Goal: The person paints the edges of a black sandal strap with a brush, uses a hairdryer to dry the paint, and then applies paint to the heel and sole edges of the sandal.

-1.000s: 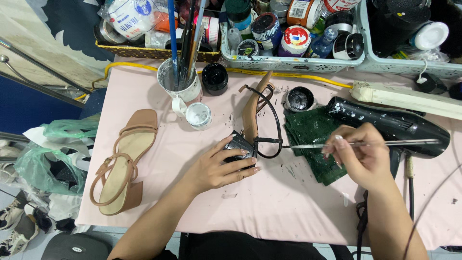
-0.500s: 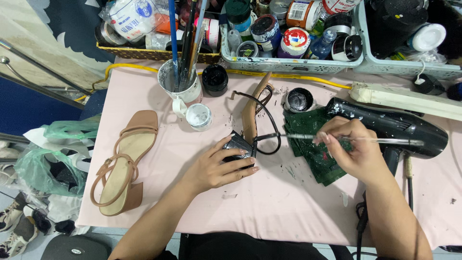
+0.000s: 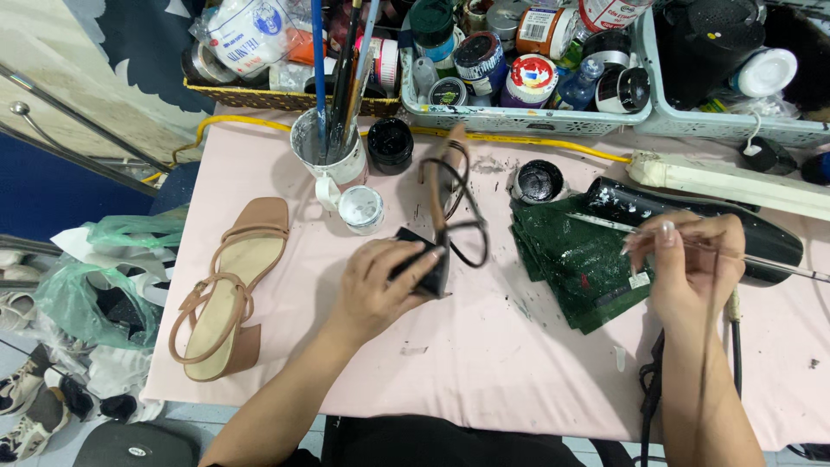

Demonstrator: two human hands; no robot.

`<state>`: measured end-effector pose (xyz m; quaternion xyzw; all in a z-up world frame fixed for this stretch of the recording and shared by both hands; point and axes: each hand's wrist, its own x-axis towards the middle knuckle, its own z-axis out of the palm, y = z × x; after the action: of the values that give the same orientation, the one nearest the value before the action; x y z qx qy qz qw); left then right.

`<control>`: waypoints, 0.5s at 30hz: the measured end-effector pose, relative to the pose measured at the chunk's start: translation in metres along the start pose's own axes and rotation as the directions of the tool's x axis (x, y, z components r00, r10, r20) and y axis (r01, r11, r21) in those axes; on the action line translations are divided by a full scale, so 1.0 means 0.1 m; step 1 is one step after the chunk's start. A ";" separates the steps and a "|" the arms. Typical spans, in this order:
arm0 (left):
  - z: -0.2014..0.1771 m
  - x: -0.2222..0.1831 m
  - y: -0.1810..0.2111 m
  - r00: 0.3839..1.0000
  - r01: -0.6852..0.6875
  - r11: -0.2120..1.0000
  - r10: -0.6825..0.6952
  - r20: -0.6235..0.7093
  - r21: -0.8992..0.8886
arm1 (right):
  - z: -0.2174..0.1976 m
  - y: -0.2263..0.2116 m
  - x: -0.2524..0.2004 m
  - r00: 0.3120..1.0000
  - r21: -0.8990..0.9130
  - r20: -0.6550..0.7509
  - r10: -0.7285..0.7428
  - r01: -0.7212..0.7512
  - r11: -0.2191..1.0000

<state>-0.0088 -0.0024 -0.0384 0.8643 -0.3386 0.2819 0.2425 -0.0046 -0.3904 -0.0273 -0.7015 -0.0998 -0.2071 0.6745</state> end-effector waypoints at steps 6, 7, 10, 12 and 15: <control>-0.02 0.01 0.03 0.996 0.046 0.990 -0.035 -0.080 0.135 | -0.08 0.10 -0.08 0.998 0.083 -0.052 0.042 -0.037 0.996; -0.01 0.00 0.04 0.997 0.048 0.986 -0.037 -0.075 0.157 | -0.09 0.11 -0.08 0.997 0.094 -0.056 0.048 -0.043 0.995; 0.03 -0.07 0.11 0.998 0.029 0.980 -0.015 -0.068 0.196 | -0.10 0.14 -0.07 0.998 0.097 -0.044 0.045 -0.040 0.994; 0.10 -0.09 0.14 0.996 -0.021 0.983 0.036 -0.080 0.185 | -0.12 0.14 -0.06 0.999 0.091 -0.033 0.026 -0.023 0.996; 0.16 -0.14 0.21 0.993 -0.120 0.977 0.120 0.012 0.174 | -0.13 0.15 -0.05 0.999 0.081 -0.031 0.020 -0.017 0.997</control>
<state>-0.0271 -0.0202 -0.0544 0.8605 -0.3644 0.3239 0.1480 -0.0045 -0.4041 -0.0430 -0.6711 -0.0907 -0.2078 0.7058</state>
